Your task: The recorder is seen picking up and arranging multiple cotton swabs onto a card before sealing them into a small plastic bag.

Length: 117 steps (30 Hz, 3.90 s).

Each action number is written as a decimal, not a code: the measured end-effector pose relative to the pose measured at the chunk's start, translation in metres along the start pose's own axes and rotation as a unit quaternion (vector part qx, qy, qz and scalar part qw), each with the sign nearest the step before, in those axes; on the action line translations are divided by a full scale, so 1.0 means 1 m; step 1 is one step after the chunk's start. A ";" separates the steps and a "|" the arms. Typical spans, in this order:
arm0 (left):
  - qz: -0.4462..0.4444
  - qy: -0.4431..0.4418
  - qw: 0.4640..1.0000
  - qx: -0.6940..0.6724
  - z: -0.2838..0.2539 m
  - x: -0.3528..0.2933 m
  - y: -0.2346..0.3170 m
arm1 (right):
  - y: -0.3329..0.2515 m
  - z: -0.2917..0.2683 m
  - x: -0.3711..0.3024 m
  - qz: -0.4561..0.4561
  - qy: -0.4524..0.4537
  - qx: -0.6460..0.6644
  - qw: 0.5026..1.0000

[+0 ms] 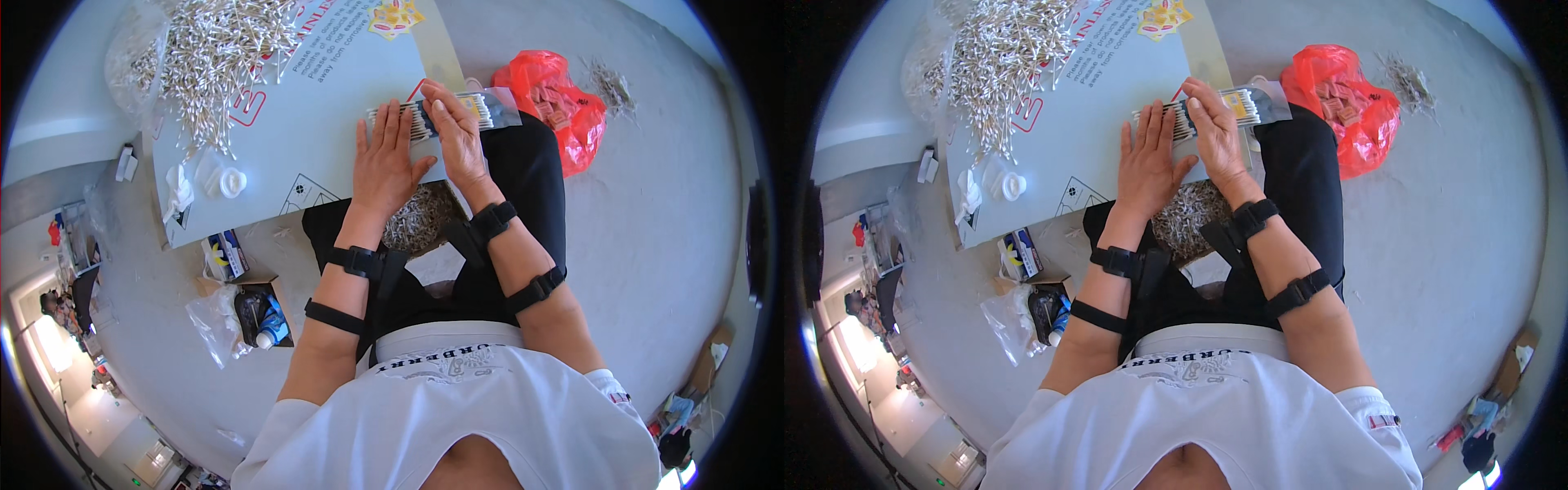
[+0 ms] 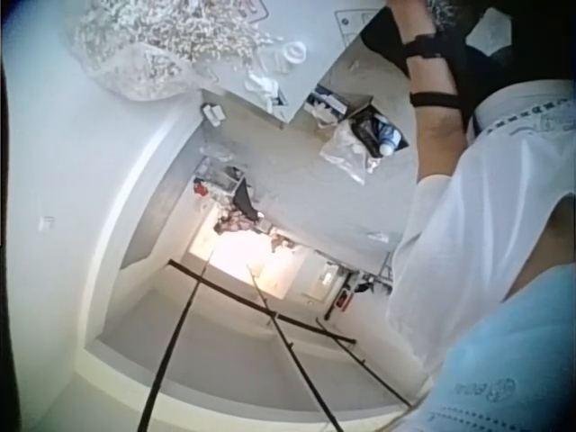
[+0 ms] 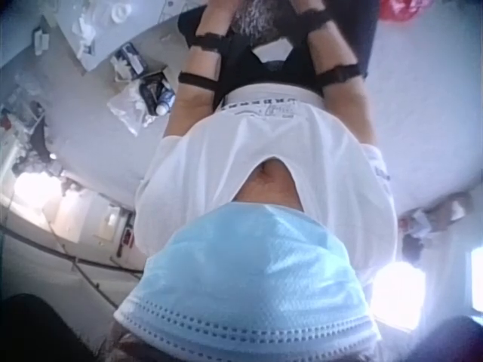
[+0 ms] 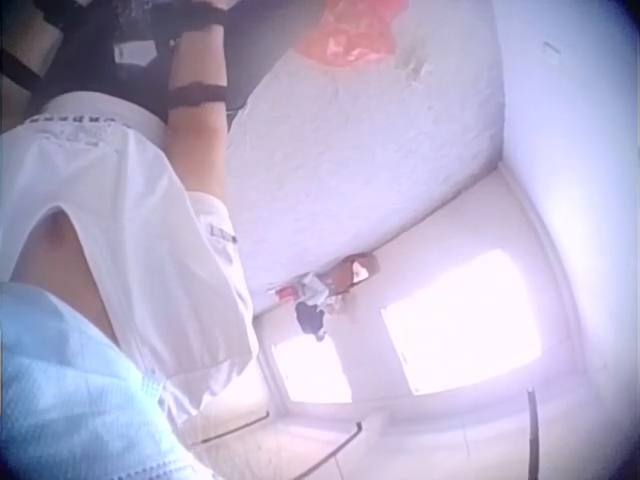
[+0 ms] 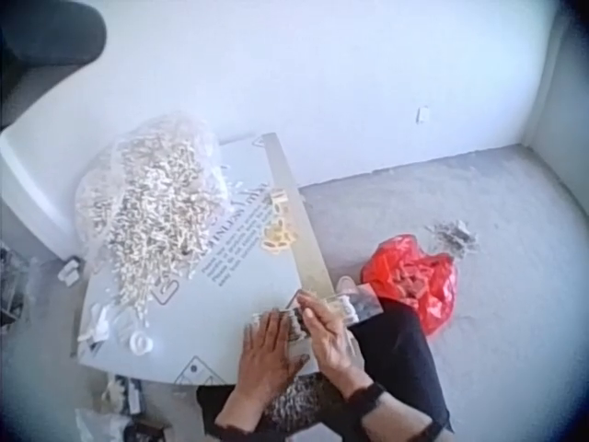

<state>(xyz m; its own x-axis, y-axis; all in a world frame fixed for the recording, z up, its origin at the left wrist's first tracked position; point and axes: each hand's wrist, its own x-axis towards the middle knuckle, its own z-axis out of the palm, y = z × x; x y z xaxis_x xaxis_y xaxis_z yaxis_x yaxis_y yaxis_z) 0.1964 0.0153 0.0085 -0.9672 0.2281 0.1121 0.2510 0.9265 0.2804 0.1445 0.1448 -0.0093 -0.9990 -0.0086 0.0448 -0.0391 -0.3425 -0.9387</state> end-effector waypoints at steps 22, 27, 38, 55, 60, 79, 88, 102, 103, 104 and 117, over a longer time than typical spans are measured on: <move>-0.148 0.285 0.752 -0.575 0.021 0.033 -0.009 | 0.011 0.003 0.004 -0.074 0.010 -0.088 0.993; -0.024 0.126 0.948 -0.292 -0.004 0.011 -0.036 | -0.033 -0.017 0.009 -0.128 -0.198 -0.441 0.866; -0.008 -0.015 1.000 0.007 0.002 0.007 -0.023 | -0.023 -0.030 0.012 -0.211 -0.270 -0.558 0.756; 0.001 -0.004 1.000 0.014 0.003 0.009 -0.018 | -0.021 -0.021 -0.009 -0.269 -0.140 -0.553 0.776; -0.011 0.007 1.000 0.025 0.005 0.007 -0.015 | -0.020 -0.017 -0.010 -0.259 -0.113 -0.577 0.766; -0.037 -0.005 0.999 0.015 0.006 0.007 -0.005 | -0.021 -0.023 -0.019 -0.273 -0.151 -0.653 0.690; -0.024 -0.007 1.000 0.014 0.007 0.009 -0.002 | -0.023 -0.079 0.005 -0.159 -0.077 -0.707 0.685; -0.015 0.011 0.999 -0.033 0.024 0.029 0.029 | -0.016 -0.078 0.002 -0.100 -0.104 -0.705 0.694; -0.012 0.012 0.999 -0.033 0.023 0.030 0.030 | -0.015 -0.083 0.004 -0.101 -0.101 -0.706 0.694; -0.017 0.002 0.999 -0.049 0.022 0.030 0.030 | -0.012 -0.088 0.009 -0.119 -0.024 -0.643 0.756; -0.110 0.200 0.867 -0.442 0.031 0.059 0.039 | 0.009 -0.075 0.036 0.094 0.138 -0.136 0.977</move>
<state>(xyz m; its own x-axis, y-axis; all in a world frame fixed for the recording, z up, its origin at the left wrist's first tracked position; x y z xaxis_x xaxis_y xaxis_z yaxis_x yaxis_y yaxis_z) 0.1482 0.0746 -0.0038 -0.9485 -0.2112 0.2360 0.1662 0.3024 0.9386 0.1060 0.2114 -0.0419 -0.9561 0.2186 -0.1949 0.1774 -0.0971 -0.9793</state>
